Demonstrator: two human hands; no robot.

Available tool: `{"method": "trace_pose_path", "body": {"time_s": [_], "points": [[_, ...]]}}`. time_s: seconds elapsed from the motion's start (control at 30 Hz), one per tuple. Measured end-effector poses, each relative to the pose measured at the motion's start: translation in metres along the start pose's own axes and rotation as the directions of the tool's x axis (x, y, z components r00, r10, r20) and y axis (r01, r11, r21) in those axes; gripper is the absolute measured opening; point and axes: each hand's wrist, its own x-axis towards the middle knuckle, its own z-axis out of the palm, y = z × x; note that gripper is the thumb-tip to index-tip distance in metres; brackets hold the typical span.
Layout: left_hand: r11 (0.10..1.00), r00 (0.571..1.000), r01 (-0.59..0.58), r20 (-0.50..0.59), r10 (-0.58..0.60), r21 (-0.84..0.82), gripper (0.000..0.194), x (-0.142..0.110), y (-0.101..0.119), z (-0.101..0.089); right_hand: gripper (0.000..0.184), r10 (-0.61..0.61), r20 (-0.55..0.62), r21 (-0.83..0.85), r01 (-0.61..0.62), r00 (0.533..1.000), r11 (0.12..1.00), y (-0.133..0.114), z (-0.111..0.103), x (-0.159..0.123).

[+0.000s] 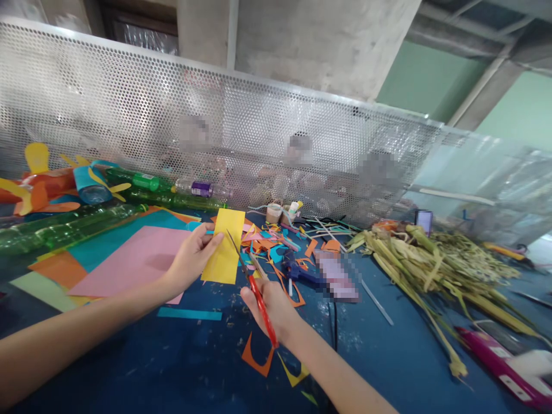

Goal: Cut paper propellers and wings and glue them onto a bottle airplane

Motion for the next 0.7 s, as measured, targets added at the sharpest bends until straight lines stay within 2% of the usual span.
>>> {"method": "trace_pose_path", "body": {"time_s": [0.3, 0.47, 0.6, 0.7], "points": [[0.999, 1.000, 0.010, -0.011, -0.011, -0.038, 0.024, -0.0003, -0.0009, 0.0006, 0.041, -0.012, -0.012, -0.008, 0.012, 1.000, 1.000, -0.0030, -0.0018, 0.0007], [0.992, 0.998, 0.064, 0.006, -0.064, -0.108, 0.025, 0.0003, -0.0008, 0.0013, 0.041, -0.021, -0.019, -0.011, 0.020, 1.000, 1.000, 0.0011, -0.0007, 0.0006], [0.981, 0.995, 0.104, 0.013, -0.103, -0.166, 0.027, 0.0009, 0.0012, 0.0023, 0.036, 0.021, 0.054, 0.072, -0.025, 0.998, 0.997, 0.0063, 0.0024, -0.0005], [0.975, 0.990, 0.139, 0.007, -0.140, -0.176, 0.029, 0.0005, 0.0031, 0.0029, 0.035, 0.005, 0.114, 0.153, -0.023, 0.993, 0.988, 0.0064, 0.0034, -0.0010]]}}
